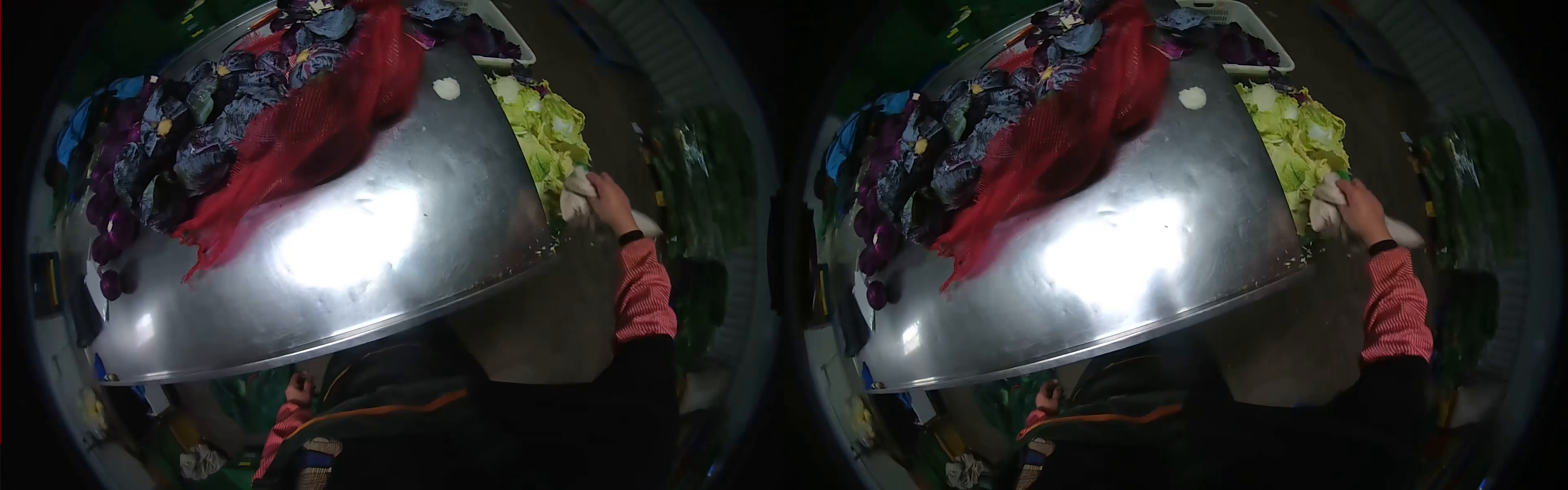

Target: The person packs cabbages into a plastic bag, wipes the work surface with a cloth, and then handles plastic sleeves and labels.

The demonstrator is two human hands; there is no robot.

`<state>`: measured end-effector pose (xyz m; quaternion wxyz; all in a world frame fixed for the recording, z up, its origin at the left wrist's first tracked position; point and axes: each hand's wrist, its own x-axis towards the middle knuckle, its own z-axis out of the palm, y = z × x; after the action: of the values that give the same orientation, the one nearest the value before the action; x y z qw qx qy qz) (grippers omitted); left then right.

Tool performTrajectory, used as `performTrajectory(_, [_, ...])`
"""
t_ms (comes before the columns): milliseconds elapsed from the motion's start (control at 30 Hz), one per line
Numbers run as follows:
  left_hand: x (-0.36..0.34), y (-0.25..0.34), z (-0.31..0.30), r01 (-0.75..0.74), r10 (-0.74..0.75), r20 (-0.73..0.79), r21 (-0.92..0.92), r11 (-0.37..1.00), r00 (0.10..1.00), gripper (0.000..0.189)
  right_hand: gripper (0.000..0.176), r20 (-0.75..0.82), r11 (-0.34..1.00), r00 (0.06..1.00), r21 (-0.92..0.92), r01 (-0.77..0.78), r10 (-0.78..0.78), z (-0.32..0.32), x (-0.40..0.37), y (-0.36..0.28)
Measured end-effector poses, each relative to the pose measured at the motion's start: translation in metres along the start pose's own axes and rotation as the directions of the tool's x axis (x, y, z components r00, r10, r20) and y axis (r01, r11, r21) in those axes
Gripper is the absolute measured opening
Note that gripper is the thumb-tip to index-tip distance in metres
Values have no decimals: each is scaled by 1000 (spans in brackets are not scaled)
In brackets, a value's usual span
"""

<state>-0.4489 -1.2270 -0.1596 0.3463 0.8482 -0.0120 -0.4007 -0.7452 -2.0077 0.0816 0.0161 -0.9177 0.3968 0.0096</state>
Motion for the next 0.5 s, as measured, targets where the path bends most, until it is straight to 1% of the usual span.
performTrajectory(67, [-7,12,10,-25,26,8,-145,989,1000,29,39,-48,989,998,141,52,-45,-30,16,-55])
performTrajectory(100, [-10,13,14,-121,120,-12,-159,980,993,28,39,-79,954,986,251,163,-148,-28,19,-87])
performTrajectory(133, [-12,14,16,-80,77,-26,-160,984,997,27,40,-121,896,962,351,270,-243,-26,16,-124])
performTrajectory(167, [-16,21,18,-39,33,-36,-162,986,999,27,43,-109,838,935,418,350,-336,-21,10,-171])
performTrajectory(200, [-19,26,22,3,-11,-45,-168,986,999,26,46,-167,720,865,492,489,-474,-9,2,-216])
performTrajectory(233, [-19,21,26,48,-61,-48,-250,967,997,27,42,-170,581,825,634,510,-539,6,-8,-265])
performTrajectory(267, [-19,18,28,34,-52,-61,-266,963,997,26,34,-148,524,725,596,608,-673,47,-13,-312])
performTrajectory(300, [-21,18,31,24,-46,-71,-280,960,996,26,30,-128,563,686,475,676,-716,72,-31,-363])
performTrajectory(333, [-23,18,33,15,-41,-80,-293,956,996,26,26,-318,478,581,347,807,-749,99,-47,-391])
performTrajectory(433, [-28,37,33,9,-40,-118,-252,968,992,27,25,-305,491,655,468,735,-691,133,-61,-386])
performTrajectory(467, [-24,34,37,24,-54,-90,-311,950,994,27,28,-260,491,706,563,665,-658,147,-55,-353])
performTrajectory(500, [-19,24,40,45,-72,-60,-367,929,996,27,32,-60,635,781,546,547,-621,137,-47,-303])
